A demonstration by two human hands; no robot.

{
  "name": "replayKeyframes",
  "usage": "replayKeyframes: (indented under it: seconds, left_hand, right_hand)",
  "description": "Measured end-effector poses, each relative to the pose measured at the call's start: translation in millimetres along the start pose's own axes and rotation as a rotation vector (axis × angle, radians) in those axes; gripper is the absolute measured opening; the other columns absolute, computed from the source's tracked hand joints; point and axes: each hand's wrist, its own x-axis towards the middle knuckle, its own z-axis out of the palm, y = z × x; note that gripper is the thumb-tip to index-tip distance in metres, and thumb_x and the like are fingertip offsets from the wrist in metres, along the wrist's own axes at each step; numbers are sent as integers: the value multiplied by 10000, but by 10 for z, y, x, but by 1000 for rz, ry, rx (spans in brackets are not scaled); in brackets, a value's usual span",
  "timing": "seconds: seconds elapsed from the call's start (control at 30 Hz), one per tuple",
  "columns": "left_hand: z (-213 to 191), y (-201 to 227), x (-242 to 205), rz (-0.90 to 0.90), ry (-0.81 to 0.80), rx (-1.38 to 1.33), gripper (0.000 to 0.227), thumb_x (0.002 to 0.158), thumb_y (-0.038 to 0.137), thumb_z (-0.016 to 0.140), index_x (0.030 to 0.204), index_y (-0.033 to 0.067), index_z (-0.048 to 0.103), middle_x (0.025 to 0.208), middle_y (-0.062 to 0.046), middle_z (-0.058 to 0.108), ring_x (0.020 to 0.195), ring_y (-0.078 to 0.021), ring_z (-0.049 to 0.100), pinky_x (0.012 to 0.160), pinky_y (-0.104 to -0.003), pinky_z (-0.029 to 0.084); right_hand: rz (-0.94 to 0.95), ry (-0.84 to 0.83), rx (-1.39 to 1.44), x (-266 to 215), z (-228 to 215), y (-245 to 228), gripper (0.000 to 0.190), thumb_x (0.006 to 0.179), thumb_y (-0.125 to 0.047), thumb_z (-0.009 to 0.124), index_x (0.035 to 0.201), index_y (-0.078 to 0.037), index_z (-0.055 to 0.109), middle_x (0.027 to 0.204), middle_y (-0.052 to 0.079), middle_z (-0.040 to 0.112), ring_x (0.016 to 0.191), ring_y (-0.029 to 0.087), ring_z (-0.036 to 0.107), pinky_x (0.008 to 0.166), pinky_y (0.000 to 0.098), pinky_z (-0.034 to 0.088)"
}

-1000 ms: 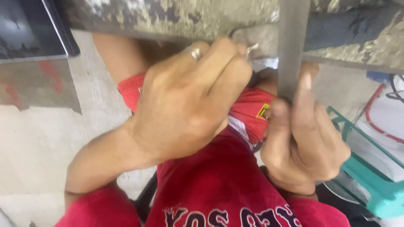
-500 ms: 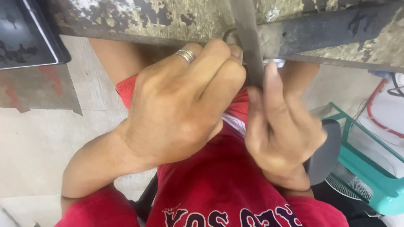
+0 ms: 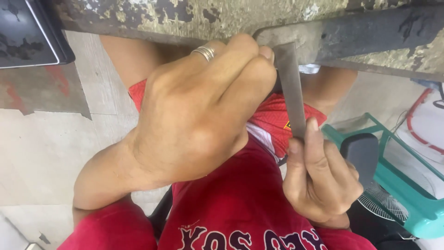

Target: Manually filing a key blank to match a specific pattern and inspecting the progress.

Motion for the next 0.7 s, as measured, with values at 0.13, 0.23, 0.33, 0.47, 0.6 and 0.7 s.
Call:
replayKeyframes:
  seconds: [0.13,0.23,0.33,0.47,0.6,0.7]
  left_hand:
    - [28,18,-10,17,18,25,218,1114,-135,500,946,-21,578,860,-104,510,652,-237,405,563,-371,367]
    - [36,43,-6,32,35,103,218,1119,-105,490,940,-17,577,860,-111,514,671,-249,424,575,-381,394]
    - [57,66,-23,32,36,178,223,1131,-57,497,933,8,577,857,-92,513,669,-241,427,569,-373,398]
    - [86,74,-38,41,54,345,195,1126,-30,524,975,36,629,856,-63,516,662,-218,424,553,-340,392]
    - [139,62,-104,37,46,470,243,1033,-73,510,1127,53,695,940,-40,567,686,-203,479,582,-310,446]
    - [131,64,-137,-36,-5,343,338,884,-80,575,1196,39,631,1053,-94,569,633,-303,506,548,-412,469]
  right_hand:
    - [29,-55,19,206,62,-75,285,1070,14,707,1308,162,659,766,162,598,539,212,426,521,341,385]
    - [108,-53,220,447,138,-60,271,1109,-17,673,1360,81,643,761,107,623,572,157,450,566,319,420]
    - [132,-12,438,512,142,-8,274,1148,-56,624,1407,24,586,770,109,687,571,126,527,565,284,446]
    - [-34,59,202,530,34,181,375,1184,-73,660,1484,120,544,797,112,613,667,198,457,604,369,347]
    - [-85,-25,-277,845,-222,231,431,1327,-153,726,1645,69,537,1226,294,706,924,459,620,794,511,496]
    - [-310,-23,-213,1145,-183,398,150,1349,136,652,1489,181,677,1340,323,668,1089,498,615,920,530,491]
